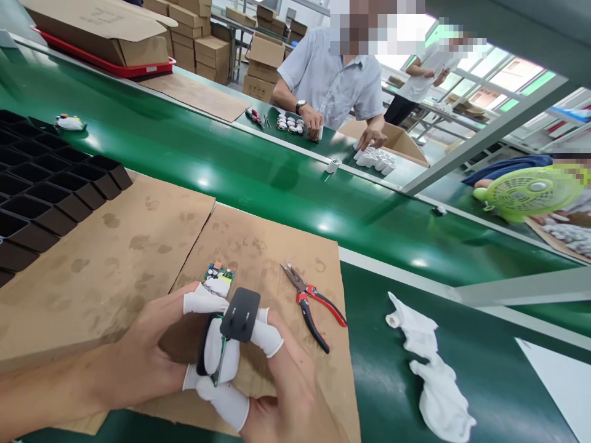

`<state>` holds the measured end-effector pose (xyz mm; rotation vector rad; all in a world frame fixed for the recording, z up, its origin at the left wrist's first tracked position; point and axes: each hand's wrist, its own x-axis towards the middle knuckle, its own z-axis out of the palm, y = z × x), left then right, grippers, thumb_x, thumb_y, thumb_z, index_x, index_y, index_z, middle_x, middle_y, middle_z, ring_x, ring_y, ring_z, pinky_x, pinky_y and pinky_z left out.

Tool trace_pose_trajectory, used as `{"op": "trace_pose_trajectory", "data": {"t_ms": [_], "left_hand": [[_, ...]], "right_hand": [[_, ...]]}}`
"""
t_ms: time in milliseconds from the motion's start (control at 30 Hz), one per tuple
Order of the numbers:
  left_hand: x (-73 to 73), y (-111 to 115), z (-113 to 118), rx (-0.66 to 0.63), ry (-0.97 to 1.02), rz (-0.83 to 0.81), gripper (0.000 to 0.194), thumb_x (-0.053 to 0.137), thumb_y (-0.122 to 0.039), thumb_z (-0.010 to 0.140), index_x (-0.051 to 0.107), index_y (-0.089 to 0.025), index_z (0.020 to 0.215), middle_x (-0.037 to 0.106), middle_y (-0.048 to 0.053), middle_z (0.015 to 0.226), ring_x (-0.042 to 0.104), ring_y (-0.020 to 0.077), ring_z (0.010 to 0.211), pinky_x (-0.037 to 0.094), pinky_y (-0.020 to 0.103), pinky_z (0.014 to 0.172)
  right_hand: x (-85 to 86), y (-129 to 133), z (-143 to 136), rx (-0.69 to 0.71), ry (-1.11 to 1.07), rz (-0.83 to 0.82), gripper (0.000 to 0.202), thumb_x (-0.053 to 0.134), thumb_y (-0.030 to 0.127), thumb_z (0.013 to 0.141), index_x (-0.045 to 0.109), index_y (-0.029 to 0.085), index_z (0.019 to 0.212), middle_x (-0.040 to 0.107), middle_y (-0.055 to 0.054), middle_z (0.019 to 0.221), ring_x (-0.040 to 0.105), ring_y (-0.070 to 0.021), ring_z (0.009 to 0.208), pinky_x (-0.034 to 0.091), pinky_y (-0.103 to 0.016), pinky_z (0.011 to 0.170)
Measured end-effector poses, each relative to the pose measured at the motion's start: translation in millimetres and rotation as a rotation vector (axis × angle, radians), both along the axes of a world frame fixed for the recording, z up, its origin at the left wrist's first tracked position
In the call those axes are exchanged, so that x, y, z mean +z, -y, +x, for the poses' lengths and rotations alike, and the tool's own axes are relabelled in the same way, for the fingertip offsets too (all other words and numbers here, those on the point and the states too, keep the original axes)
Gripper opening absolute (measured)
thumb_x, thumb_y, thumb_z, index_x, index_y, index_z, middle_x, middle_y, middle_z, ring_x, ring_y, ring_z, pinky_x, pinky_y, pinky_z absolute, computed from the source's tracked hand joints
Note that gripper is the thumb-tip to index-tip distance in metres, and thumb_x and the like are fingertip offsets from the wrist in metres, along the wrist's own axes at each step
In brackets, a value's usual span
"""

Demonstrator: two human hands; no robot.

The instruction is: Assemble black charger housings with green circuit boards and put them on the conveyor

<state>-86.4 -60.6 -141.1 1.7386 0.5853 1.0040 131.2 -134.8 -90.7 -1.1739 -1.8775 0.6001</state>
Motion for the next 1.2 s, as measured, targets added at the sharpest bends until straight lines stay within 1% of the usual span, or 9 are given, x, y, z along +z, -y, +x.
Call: {"op": "trace_pose_trajectory", "data": {"t_ms": [133, 267, 400, 500, 567, 667, 867, 1033, 1200], "left_hand": [[-0.9, -1, 3, 0.010, 0.081, -0.006, 0.066, 0.100, -0.019, 0.077, 0.071, -0.033, 0.134, 0.077, 0.004, 0.113, 0.074, 0.0280, 0.097, 0.065, 0.042, 0.084], [0.7, -1, 1, 0.014, 0.046, 0.021, 0.064, 0.097, -0.016, 0.079, 0.070, -0.034, 0.135, 0.076, 0.002, 0.112, 0.075, 0.0259, 0.094, 0.063, 0.039, 0.080], [2.8, 0, -3, 0.036, -0.015, 0.060, 0.061, 0.088, -0.011, 0.083, 0.069, -0.032, 0.138, 0.075, 0.002, 0.112, 0.075, 0.0228, 0.091, 0.063, 0.036, 0.078], [2.4, 0, -4, 0.048, -0.032, 0.074, 0.062, 0.086, -0.009, 0.082, 0.069, -0.030, 0.137, 0.075, 0.003, 0.113, 0.075, 0.0233, 0.093, 0.064, 0.036, 0.080], [1.2, 0, -3, 0.044, -0.035, 0.081, 0.063, 0.087, -0.009, 0.079, 0.069, -0.030, 0.136, 0.075, 0.003, 0.114, 0.075, 0.0241, 0.093, 0.065, 0.037, 0.080], [-1.3, 1, -3, 0.048, -0.050, 0.089, 0.064, 0.084, -0.007, 0.080, 0.069, -0.030, 0.137, 0.075, 0.004, 0.115, 0.076, 0.0248, 0.095, 0.065, 0.038, 0.081], [-4.9, 4, -5, 0.038, -0.093, 0.058, 0.072, 0.075, 0.000, 0.070, 0.070, -0.027, 0.136, 0.072, 0.006, 0.114, 0.075, 0.0276, 0.099, 0.066, 0.041, 0.084], [-1.3, 3, -5, 0.054, -0.088, 0.097, 0.079, 0.071, 0.006, 0.067, 0.070, -0.030, 0.138, 0.074, 0.003, 0.112, 0.076, 0.0245, 0.096, 0.063, 0.036, 0.082], [-1.0, 4, -5, 0.039, -0.091, 0.093, 0.067, 0.078, 0.001, 0.074, 0.069, -0.026, 0.136, 0.077, 0.005, 0.115, 0.076, 0.0236, 0.097, 0.064, 0.033, 0.082]], "right_hand": [[-2.8, 5, 2, -0.036, -0.009, -0.021, 0.070, 0.093, 0.027, 0.097, 0.061, 0.029, 0.160, 0.081, -0.011, 0.129, 0.086, -0.0274, 0.111, 0.073, -0.030, 0.100], [-5.4, 9, 6, -0.104, 0.040, -0.039, 0.076, 0.100, 0.028, 0.088, 0.068, 0.027, 0.156, 0.079, -0.016, 0.142, 0.084, -0.0364, 0.124, 0.074, -0.036, 0.101], [-7.4, 9, 6, -0.135, 0.051, -0.058, 0.075, 0.102, 0.029, 0.084, 0.071, 0.031, 0.153, 0.080, -0.012, 0.142, 0.083, -0.0387, 0.126, 0.076, -0.038, 0.099], [-4.4, 5, 2, -0.116, 0.053, -0.021, 0.071, 0.101, 0.028, 0.086, 0.071, 0.029, 0.150, 0.083, -0.010, 0.133, 0.085, -0.0362, 0.119, 0.075, -0.040, 0.100], [-0.1, 0, -1, -0.071, 0.057, -0.003, 0.064, 0.097, 0.026, 0.091, 0.069, 0.029, 0.149, 0.082, -0.008, 0.129, 0.086, -0.0316, 0.115, 0.074, -0.036, 0.101], [6.0, -4, -2, 0.002, 0.071, -0.024, 0.061, 0.088, 0.022, 0.099, 0.063, 0.032, 0.154, 0.079, -0.006, 0.133, 0.083, -0.0265, 0.119, 0.070, -0.029, 0.103], [8.0, -4, -1, 0.009, 0.109, -0.021, 0.056, 0.090, 0.027, 0.100, 0.066, 0.029, 0.150, 0.076, -0.009, 0.138, 0.080, -0.0264, 0.126, 0.068, -0.027, 0.103], [8.0, -4, -1, 0.010, 0.119, -0.030, 0.055, 0.090, 0.030, 0.101, 0.066, 0.031, 0.150, 0.072, -0.009, 0.145, 0.080, -0.0267, 0.129, 0.067, -0.026, 0.104], [9.0, -5, -2, 0.022, 0.075, -0.066, 0.059, 0.090, 0.032, 0.101, 0.064, 0.033, 0.154, 0.074, -0.007, 0.144, 0.080, -0.0265, 0.124, 0.068, -0.027, 0.102]]}}
